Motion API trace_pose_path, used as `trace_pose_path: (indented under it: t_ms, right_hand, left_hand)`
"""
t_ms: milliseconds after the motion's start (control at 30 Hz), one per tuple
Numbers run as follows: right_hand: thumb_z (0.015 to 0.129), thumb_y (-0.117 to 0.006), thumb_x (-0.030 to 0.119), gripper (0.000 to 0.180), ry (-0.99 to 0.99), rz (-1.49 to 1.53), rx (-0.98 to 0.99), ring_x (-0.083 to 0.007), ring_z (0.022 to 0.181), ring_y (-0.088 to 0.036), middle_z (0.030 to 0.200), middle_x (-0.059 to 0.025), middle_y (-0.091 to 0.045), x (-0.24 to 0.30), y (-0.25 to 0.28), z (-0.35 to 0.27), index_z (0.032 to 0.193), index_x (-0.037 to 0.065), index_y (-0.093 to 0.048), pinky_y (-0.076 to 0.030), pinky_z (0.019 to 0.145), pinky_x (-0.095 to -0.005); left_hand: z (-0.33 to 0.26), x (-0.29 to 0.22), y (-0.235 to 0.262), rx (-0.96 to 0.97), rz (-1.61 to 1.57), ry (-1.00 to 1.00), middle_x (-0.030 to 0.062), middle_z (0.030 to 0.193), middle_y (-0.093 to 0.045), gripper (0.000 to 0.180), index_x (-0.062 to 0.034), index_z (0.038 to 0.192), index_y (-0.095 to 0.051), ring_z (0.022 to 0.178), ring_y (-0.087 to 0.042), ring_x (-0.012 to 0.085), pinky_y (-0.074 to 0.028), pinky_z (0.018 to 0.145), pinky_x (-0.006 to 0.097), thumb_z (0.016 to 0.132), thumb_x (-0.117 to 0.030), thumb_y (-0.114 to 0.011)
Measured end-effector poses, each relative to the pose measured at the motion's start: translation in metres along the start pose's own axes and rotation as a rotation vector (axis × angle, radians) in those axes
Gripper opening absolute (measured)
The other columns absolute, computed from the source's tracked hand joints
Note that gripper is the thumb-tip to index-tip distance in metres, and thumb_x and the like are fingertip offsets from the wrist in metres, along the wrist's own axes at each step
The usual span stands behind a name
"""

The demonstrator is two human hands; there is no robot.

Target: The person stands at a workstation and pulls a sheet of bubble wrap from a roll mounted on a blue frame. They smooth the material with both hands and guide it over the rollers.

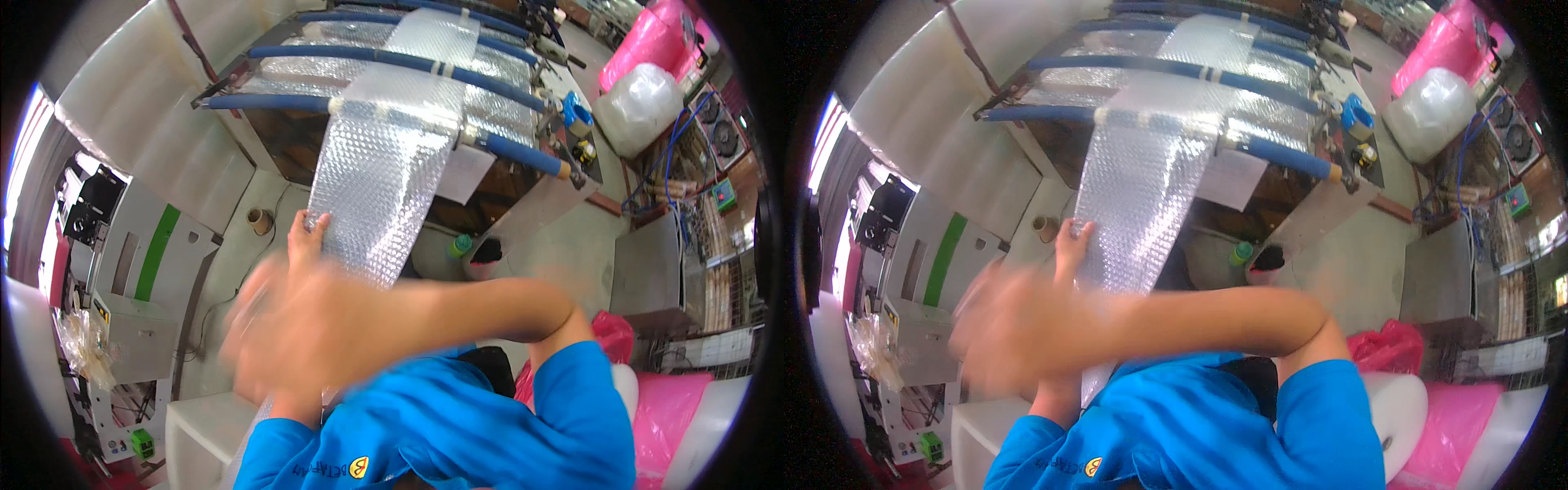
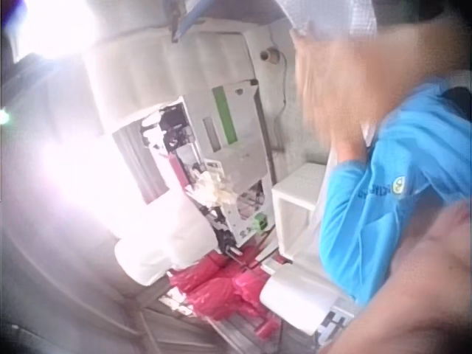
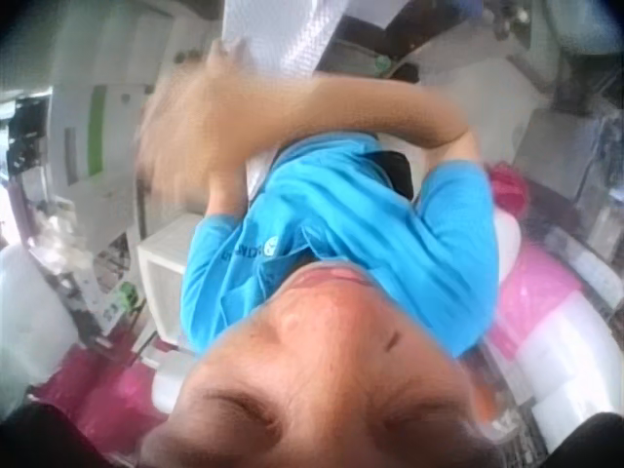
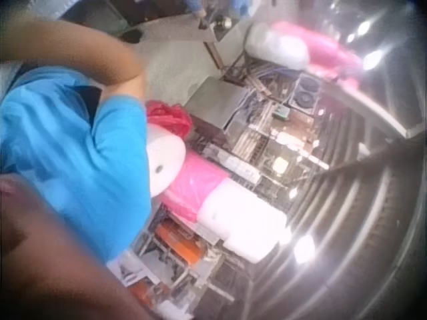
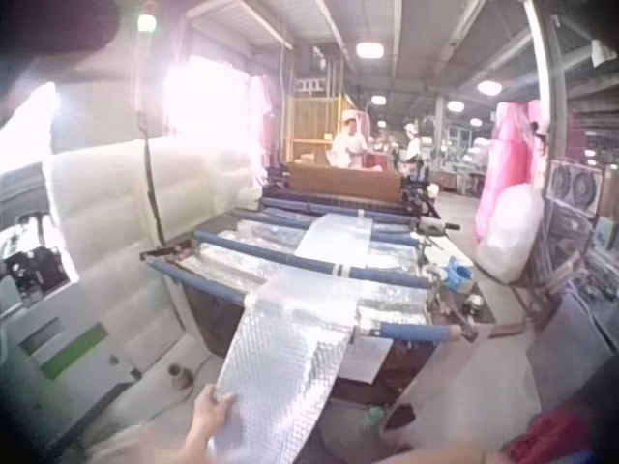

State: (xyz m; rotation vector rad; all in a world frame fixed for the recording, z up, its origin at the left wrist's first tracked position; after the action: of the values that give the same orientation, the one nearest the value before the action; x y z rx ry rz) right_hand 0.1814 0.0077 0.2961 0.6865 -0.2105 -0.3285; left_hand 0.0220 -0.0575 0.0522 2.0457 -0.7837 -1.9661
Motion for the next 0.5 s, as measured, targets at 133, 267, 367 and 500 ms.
trace_pose_path:
  t_ms: [133, 267, 367, 500]
  right_hand:
    - [0.062, -0.069, 0.014, 0.05, -0.786, -0.594, -0.748, -0.0291, 0.099, -0.04, 0.106, -0.0145, -0.042, -0.083, 0.005, -0.135, 0.104, 0.0, -0.045, -0.032, 0.085, -0.0359]
    - [0.067, -0.067, 0.016, 0.055, -1.18, 0.131, -0.983, -0.0178, 0.089, -0.048, 0.1, -0.0101, -0.051, -0.114, -0.057, -0.268, 0.112, -0.001, -0.04, -0.037, 0.08, -0.0304]
    - [0.08, -0.054, 0.023, 0.026, -1.666, 0.707, -0.592, -0.0113, 0.069, -0.053, 0.079, -0.0052, -0.059, -0.07, -0.075, -0.247, 0.09, -0.001, -0.055, -0.042, 0.065, -0.0259]
    - [0.083, -0.047, 0.036, 0.039, -1.613, 0.691, -0.605, -0.0115, 0.06, -0.052, 0.066, -0.0058, -0.056, -0.054, -0.072, -0.242, 0.071, 0.0, -0.057, -0.041, 0.057, -0.0239]
  left_hand:
    - [-0.023, -0.035, 0.005, -0.093, 0.238, -0.043, 0.0145, 0.084, -0.058, 0.051, -0.0101, 0.102, -0.048, 0.082, -0.055, 0.032, -0.041, 0.07, 0.04, 0.073, -0.051, -0.05]
    - [-0.027, -0.032, 0.0, -0.182, 0.239, -0.073, 0.0135, 0.081, -0.058, 0.045, -0.0081, 0.096, -0.049, 0.077, -0.055, 0.0314, -0.041, 0.066, 0.039, 0.075, -0.048, -0.05]
    - [-0.025, -0.024, 0.013, -0.206, 0.15, 0.001, 0.0124, 0.074, -0.058, 0.042, -0.0064, 0.087, -0.051, 0.072, -0.056, 0.0291, -0.041, 0.062, 0.038, 0.075, -0.047, -0.051]
    - [-0.005, -0.009, 0.021, -0.069, 0.059, -0.047, 0.0113, 0.064, -0.055, 0.038, -0.0035, 0.073, -0.05, 0.06, -0.054, 0.0267, -0.04, 0.056, 0.037, 0.078, -0.041, -0.051]
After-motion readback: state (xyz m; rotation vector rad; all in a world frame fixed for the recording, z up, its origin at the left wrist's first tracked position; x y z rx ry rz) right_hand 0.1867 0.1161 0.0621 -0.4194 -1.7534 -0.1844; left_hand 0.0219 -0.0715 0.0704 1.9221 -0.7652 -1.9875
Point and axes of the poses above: each hand's wrist, its own z-axis towards the middle knuckle, its own y-axis out of the back of the hand, x = y × z, the point moved 1 cm from there along z, towards the middle knuckle
